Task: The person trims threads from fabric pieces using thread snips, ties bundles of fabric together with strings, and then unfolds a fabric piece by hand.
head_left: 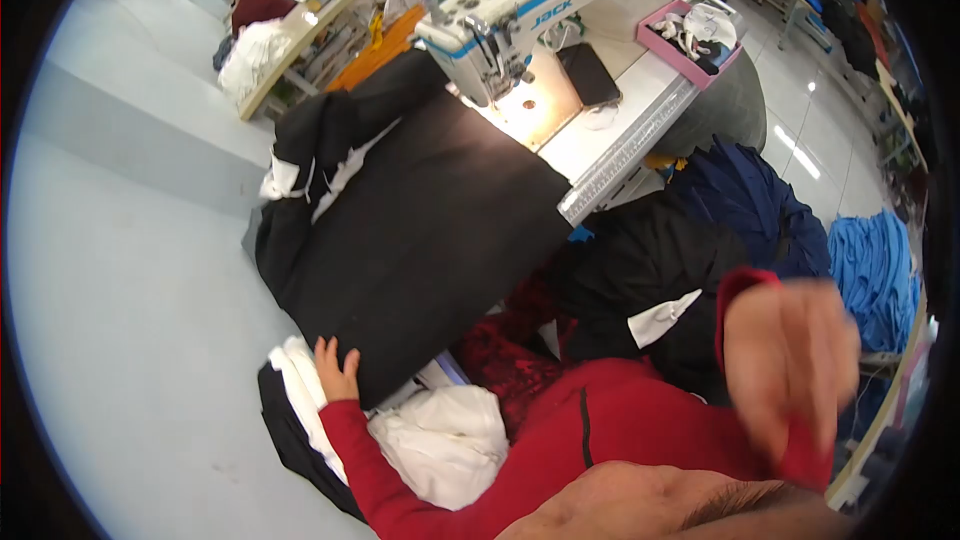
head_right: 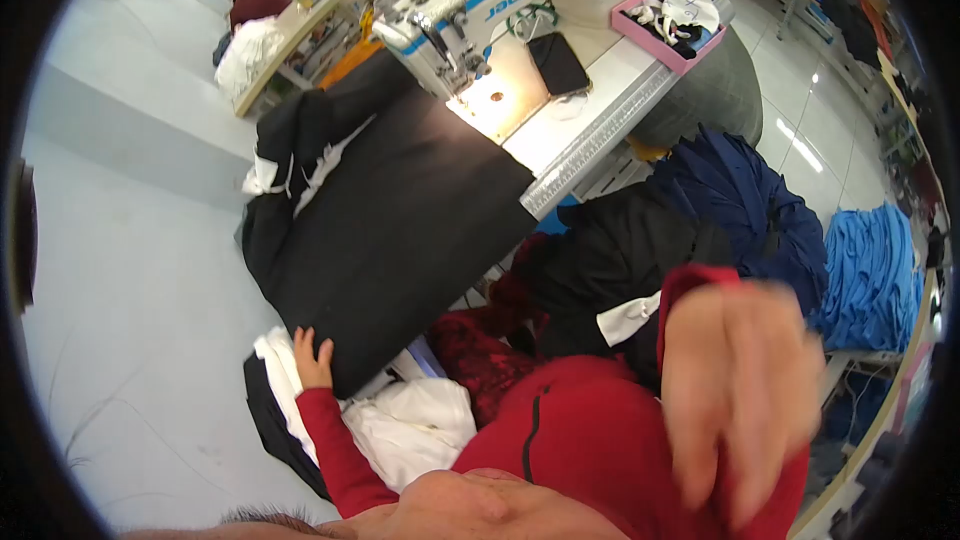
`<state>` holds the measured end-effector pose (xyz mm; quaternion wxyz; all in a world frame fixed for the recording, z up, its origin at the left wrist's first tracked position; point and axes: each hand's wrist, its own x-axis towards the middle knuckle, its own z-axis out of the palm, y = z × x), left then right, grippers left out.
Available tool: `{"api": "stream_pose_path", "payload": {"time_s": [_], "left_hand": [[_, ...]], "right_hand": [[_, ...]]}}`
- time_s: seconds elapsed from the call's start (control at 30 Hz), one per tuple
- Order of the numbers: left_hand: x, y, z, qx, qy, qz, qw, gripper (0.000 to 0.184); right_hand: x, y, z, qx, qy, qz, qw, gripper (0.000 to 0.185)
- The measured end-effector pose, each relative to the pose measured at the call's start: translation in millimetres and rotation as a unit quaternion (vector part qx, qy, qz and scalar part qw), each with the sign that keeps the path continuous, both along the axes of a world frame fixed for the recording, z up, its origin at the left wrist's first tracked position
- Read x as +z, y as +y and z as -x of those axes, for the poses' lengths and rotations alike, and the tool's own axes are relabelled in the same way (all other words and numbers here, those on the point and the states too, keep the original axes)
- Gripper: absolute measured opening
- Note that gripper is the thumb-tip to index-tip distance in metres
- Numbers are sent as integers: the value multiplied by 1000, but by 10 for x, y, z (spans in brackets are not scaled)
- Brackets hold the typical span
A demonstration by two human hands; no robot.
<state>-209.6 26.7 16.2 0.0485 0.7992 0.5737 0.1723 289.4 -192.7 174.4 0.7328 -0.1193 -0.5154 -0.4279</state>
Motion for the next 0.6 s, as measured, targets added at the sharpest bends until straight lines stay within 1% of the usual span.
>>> {"api": "stream_pose_path", "payload": {"time_s": [0.03,0.07,0.1,0.13,0.23,0.33,0.37,0.47,0.53,0.6], "left_hand": [[38,3,-54,14,4,-19,1000,41],[28,32,-64,7,18,-67,998,37],[47,51,-107,-1,37,-119,992,35],[133,18,-235,-2,39,-152,988,34],[395,-155,-604,-41,51,-212,975,30],[583,-356,-931,-96,23,-216,971,27],[617,-414,-1043,-120,9,-235,965,23],[651,-565,-1481,-215,-89,-238,943,20],[654,-711,-1907,-293,-142,-183,928,24],[638,-886,-2439,-398,-193,-112,890,24]], "right_hand": [[141,-85,218,80,29,-93,992,34],[252,-128,316,88,-16,-66,994,36],[334,-126,458,183,-12,-112,977,35],[389,-131,544,228,-8,-111,967,35],[461,-250,693,280,2,-86,956,34],[464,-342,750,301,-2,-66,951,33],[473,-359,771,303,-5,-60,951,33],[486,-417,794,309,-15,-44,950,32],[483,-445,799,309,-21,-37,950,32],[482,-467,806,311,-27,-31,949,31]]}}
